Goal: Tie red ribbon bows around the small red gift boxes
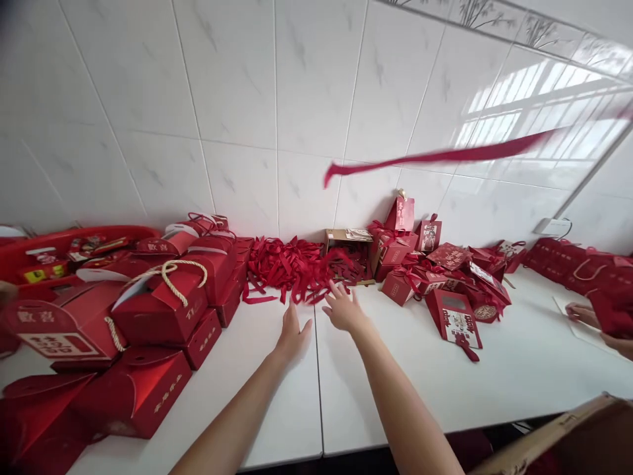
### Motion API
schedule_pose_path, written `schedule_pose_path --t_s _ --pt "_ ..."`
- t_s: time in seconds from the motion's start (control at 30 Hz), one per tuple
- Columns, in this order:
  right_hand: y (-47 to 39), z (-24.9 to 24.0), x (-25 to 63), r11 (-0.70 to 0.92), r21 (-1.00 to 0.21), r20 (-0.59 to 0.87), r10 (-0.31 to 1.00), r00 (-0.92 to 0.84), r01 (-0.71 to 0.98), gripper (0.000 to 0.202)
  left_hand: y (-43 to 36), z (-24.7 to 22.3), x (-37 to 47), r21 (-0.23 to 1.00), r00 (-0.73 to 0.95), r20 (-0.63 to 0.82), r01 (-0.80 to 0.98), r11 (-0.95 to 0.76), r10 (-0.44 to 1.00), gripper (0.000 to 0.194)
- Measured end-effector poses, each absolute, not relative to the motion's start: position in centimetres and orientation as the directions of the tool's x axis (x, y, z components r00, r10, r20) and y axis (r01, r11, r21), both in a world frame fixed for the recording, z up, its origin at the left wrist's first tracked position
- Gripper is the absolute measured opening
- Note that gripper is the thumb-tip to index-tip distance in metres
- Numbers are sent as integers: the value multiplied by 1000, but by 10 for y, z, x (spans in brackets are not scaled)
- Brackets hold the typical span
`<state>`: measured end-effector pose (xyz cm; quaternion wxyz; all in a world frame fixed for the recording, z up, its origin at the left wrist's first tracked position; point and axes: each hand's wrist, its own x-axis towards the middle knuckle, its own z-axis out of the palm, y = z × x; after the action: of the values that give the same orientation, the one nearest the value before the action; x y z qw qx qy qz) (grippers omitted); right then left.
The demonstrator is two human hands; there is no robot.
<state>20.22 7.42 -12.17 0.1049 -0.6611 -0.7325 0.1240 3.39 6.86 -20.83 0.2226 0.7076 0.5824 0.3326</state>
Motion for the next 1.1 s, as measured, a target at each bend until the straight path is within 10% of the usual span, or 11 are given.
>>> schedule_pose_path --t_s 0.5,1.1 --pt "19 -205 200 39 -490 68 998 -7 871 46 72 -204 36 495 173 258 821 -284 950 28" --pt "28 -205 209 60 -752 145 987 75 657 33 69 -188 38 494 143 392 800 -339 909 20"
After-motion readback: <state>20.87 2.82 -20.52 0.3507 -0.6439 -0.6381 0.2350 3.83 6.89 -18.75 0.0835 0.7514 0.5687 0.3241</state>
